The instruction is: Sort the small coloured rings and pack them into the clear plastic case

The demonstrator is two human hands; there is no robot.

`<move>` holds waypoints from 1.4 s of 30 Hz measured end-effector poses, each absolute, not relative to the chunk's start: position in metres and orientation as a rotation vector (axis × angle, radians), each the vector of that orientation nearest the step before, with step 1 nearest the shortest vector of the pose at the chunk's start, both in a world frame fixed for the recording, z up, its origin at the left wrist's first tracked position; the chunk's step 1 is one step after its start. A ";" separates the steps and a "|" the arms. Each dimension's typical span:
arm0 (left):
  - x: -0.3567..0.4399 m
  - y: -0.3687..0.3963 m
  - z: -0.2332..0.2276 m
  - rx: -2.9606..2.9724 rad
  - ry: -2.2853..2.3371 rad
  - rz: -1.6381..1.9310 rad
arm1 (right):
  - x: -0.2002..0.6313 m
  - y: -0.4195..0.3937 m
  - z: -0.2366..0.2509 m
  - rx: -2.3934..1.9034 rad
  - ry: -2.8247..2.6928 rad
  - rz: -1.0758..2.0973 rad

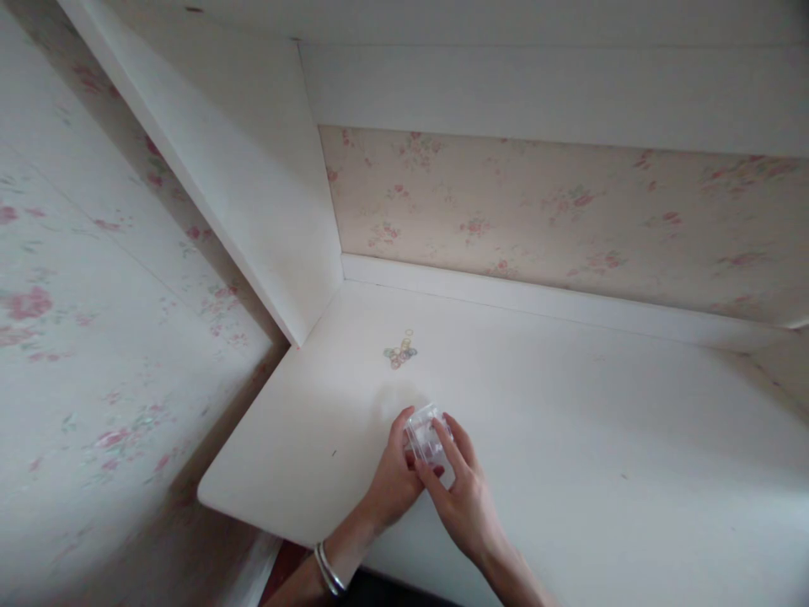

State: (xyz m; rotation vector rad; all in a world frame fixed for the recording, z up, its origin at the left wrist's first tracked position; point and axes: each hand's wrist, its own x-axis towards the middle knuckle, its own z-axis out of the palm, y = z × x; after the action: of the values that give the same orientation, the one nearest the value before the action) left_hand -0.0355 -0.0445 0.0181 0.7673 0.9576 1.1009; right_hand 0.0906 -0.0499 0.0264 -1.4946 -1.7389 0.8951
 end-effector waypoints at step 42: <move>-0.042 -0.050 0.018 0.737 0.684 1.110 | 0.117 -0.044 0.005 -1.398 -1.156 1.448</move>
State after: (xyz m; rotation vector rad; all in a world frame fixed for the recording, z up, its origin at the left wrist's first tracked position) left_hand -0.0423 -0.0505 0.0182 0.7374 0.6843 1.1102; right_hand 0.1168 -0.0438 0.0046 -1.3982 -1.1565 1.4483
